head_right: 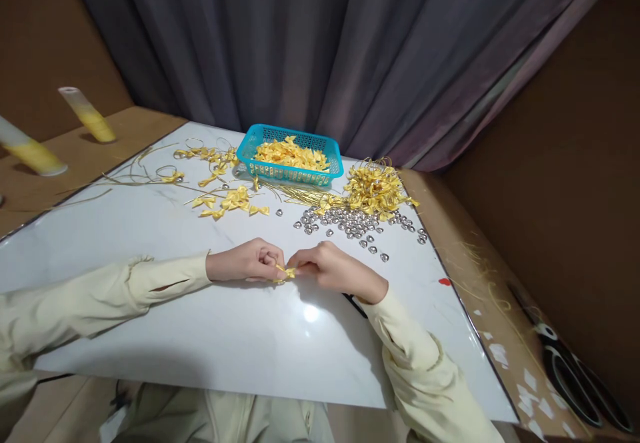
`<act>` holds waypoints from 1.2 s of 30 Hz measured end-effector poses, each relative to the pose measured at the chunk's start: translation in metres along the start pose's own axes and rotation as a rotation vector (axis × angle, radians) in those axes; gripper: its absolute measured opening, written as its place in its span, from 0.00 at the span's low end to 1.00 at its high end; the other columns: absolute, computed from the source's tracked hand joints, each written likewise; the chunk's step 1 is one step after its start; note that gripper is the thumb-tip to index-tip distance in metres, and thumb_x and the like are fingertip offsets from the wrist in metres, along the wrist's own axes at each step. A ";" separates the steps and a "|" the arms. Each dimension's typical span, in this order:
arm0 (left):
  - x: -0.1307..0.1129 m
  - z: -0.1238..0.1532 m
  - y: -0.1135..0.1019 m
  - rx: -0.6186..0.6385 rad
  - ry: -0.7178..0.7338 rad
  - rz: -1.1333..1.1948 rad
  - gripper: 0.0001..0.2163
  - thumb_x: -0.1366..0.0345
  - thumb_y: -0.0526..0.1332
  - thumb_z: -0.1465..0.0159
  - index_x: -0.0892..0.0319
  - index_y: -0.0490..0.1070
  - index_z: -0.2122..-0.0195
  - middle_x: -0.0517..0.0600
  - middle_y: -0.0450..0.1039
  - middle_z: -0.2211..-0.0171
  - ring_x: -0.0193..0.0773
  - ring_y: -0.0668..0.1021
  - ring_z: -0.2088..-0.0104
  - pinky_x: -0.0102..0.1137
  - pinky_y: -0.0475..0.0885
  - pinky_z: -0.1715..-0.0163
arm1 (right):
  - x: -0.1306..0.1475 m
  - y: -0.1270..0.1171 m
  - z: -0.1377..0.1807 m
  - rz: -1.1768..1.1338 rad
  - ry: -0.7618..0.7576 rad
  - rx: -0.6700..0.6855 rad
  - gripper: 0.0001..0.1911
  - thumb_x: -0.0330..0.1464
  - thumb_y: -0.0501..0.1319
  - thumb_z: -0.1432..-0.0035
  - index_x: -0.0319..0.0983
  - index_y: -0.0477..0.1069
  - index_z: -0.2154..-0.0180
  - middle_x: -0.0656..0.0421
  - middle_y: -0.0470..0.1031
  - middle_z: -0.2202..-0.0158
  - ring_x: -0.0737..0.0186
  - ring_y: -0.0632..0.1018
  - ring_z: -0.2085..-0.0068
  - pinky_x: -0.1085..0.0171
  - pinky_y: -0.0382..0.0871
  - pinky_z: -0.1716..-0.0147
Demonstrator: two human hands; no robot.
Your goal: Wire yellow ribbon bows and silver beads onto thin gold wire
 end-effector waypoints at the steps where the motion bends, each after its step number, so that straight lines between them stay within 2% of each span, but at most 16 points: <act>1: 0.000 0.000 0.000 -0.001 0.001 0.000 0.09 0.64 0.62 0.47 0.64 0.66 0.77 0.39 0.56 0.89 0.23 0.57 0.86 0.23 0.49 0.85 | -0.001 0.000 0.000 0.032 -0.020 -0.010 0.14 0.22 0.51 0.46 0.37 0.73 0.64 0.56 0.77 0.73 0.67 0.72 0.76 0.69 0.62 0.74; 4: 0.001 -0.001 0.000 -0.001 0.010 0.014 0.09 0.65 0.62 0.47 0.64 0.66 0.78 0.40 0.57 0.88 0.23 0.57 0.86 0.23 0.49 0.84 | -0.001 0.003 0.000 0.162 -0.070 -0.056 0.14 0.20 0.49 0.48 0.37 0.71 0.69 0.56 0.74 0.75 0.66 0.69 0.76 0.68 0.59 0.74; 7: -0.001 -0.001 0.001 -0.010 0.002 0.057 0.08 0.68 0.61 0.48 0.63 0.63 0.80 0.39 0.57 0.89 0.23 0.56 0.86 0.23 0.49 0.84 | 0.000 0.011 -0.003 0.357 -0.078 -0.108 0.12 0.18 0.48 0.54 0.37 0.66 0.75 0.58 0.66 0.79 0.65 0.64 0.77 0.67 0.55 0.74; 11: -0.005 0.000 0.004 -0.021 -0.029 0.095 0.09 0.71 0.59 0.49 0.62 0.59 0.83 0.38 0.54 0.91 0.22 0.55 0.87 0.24 0.50 0.83 | 0.002 0.023 -0.009 0.526 -0.107 -0.173 0.10 0.18 0.49 0.62 0.38 0.59 0.77 0.62 0.59 0.81 0.66 0.57 0.78 0.66 0.53 0.71; 17: -0.003 0.000 0.004 -0.022 -0.005 0.119 0.08 0.72 0.58 0.49 0.61 0.58 0.82 0.38 0.54 0.90 0.23 0.56 0.86 0.25 0.51 0.82 | 0.001 0.029 -0.012 0.548 -0.104 -0.235 0.11 0.18 0.48 0.65 0.39 0.55 0.78 0.62 0.58 0.81 0.65 0.56 0.77 0.65 0.53 0.69; 20: -0.003 -0.001 0.003 0.000 0.007 0.110 0.07 0.71 0.58 0.47 0.62 0.61 0.79 0.39 0.57 0.89 0.24 0.57 0.86 0.25 0.51 0.82 | 0.001 0.027 -0.012 0.511 -0.115 -0.233 0.11 0.18 0.47 0.65 0.39 0.54 0.77 0.62 0.57 0.81 0.66 0.56 0.77 0.66 0.53 0.69; 24: -0.003 -0.002 0.001 0.044 0.028 0.150 0.09 0.67 0.60 0.45 0.62 0.61 0.78 0.40 0.60 0.88 0.25 0.61 0.84 0.25 0.56 0.79 | -0.001 0.021 -0.009 0.432 -0.125 -0.247 0.11 0.19 0.47 0.64 0.39 0.53 0.78 0.63 0.55 0.80 0.66 0.56 0.77 0.67 0.54 0.70; 32: 0.001 -0.003 -0.001 0.044 0.029 0.169 0.11 0.63 0.62 0.43 0.63 0.63 0.76 0.40 0.61 0.87 0.25 0.61 0.84 0.26 0.57 0.78 | 0.000 0.019 -0.007 0.436 -0.098 -0.261 0.08 0.20 0.46 0.61 0.38 0.55 0.78 0.61 0.59 0.80 0.66 0.58 0.76 0.68 0.54 0.71; 36: 0.002 -0.003 -0.001 0.026 0.025 0.200 0.10 0.63 0.62 0.44 0.63 0.63 0.75 0.41 0.62 0.86 0.25 0.62 0.84 0.25 0.56 0.79 | 0.002 0.019 -0.007 0.476 -0.056 -0.274 0.08 0.21 0.47 0.61 0.38 0.57 0.77 0.61 0.60 0.82 0.66 0.58 0.77 0.68 0.51 0.74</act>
Point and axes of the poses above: each hand's wrist, its own z-axis away from the middle knuckle, its own y-axis out of the palm, x = y × z, the point moved 1 cm from there along -z, towards the middle knuckle
